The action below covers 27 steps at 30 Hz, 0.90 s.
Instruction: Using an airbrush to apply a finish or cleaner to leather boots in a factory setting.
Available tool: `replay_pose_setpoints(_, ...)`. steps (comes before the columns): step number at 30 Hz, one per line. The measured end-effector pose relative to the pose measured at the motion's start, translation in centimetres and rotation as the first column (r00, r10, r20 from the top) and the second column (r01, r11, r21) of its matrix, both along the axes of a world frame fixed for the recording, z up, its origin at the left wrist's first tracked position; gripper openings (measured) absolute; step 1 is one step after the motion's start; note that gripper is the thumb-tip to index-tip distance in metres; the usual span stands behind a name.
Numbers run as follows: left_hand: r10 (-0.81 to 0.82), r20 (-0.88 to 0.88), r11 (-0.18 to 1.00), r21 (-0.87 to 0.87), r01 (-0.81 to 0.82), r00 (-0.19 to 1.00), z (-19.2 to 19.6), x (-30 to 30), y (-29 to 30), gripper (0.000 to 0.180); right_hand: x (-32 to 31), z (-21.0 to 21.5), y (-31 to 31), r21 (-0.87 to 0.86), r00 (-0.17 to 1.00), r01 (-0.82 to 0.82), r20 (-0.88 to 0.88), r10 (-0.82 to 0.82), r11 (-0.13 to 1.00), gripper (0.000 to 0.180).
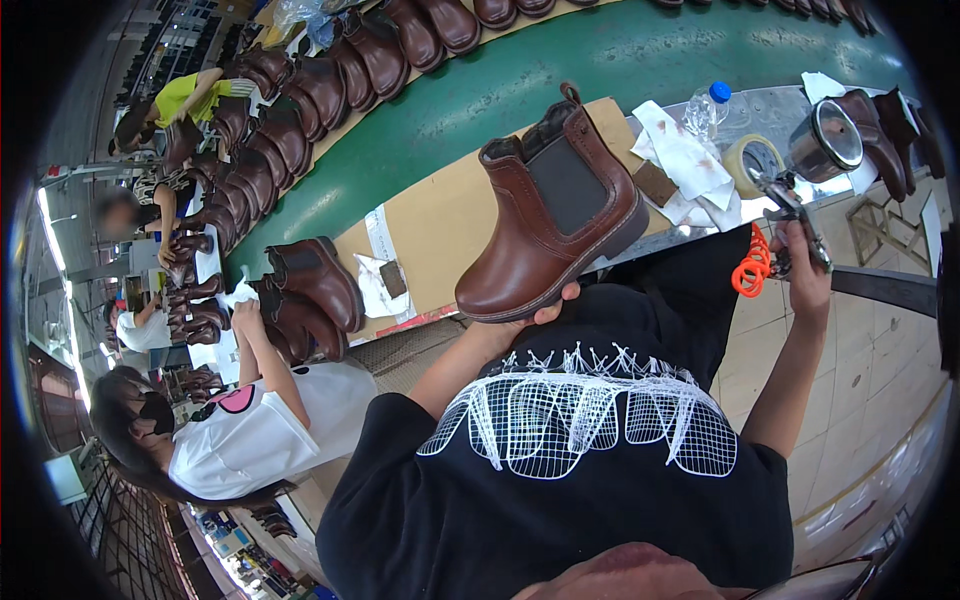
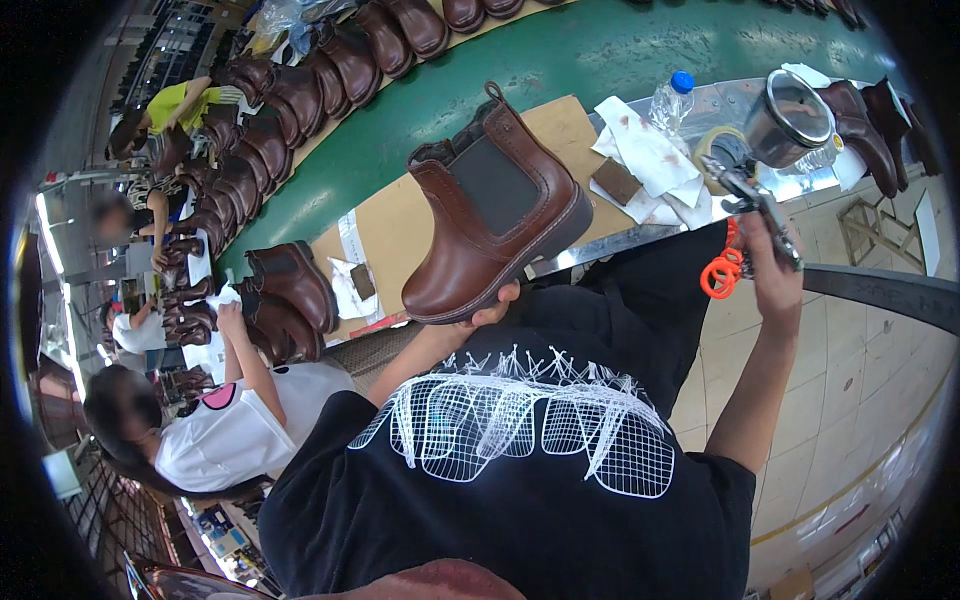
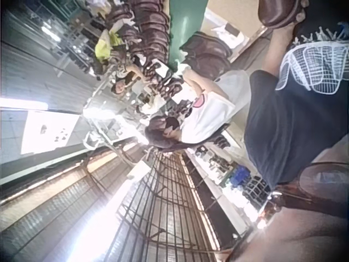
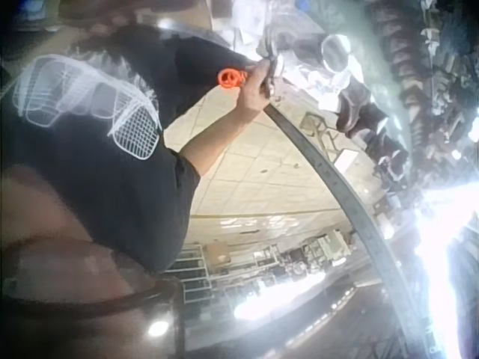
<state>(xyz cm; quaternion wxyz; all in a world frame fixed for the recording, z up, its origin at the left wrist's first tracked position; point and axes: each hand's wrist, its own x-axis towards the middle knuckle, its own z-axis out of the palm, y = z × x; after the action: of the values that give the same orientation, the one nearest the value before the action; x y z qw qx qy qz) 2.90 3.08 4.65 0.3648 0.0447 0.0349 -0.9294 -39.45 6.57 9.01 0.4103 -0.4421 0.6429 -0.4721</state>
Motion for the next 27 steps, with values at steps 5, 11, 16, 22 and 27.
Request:
replay_pose_setpoints(5,0.032,-0.096,0.999,-0.031,-0.036,0.995,1.2,-0.3,-2.0,0.065,8.2,6.1,-0.5,-0.340,0.984,-0.170,-0.116,0.138,0.925,0.042)
replay_pose_setpoints(11,0.130,-0.156,0.991,-0.016,-0.134,0.979,2.3,-1.0,-2.5,0.076,10.3,7.2,0.9,-0.458,0.953,-0.271,-0.254,0.167,0.847,0.050)
replay_pose_setpoints(16,-0.056,-0.252,0.998,-0.044,0.047,0.966,2.1,0.2,-3.3,0.069,11.2,11.6,0.6,-0.352,0.878,-0.437,-0.366,0.308,0.827,0.036)
replay_pose_setpoints(22,-0.129,-0.106,0.967,-0.231,0.102,0.986,0.9,0.1,-4.3,0.069,13.1,15.5,-1.3,-0.421,0.887,-0.461,-0.222,0.404,0.781,0.034)
replay_pose_setpoints(27,-0.042,0.143,0.973,-0.220,0.073,0.989,2.0,-0.8,-4.3,0.064,14.2,15.8,-2.5,-0.405,0.875,-0.476,-0.304,0.376,0.781,0.031)
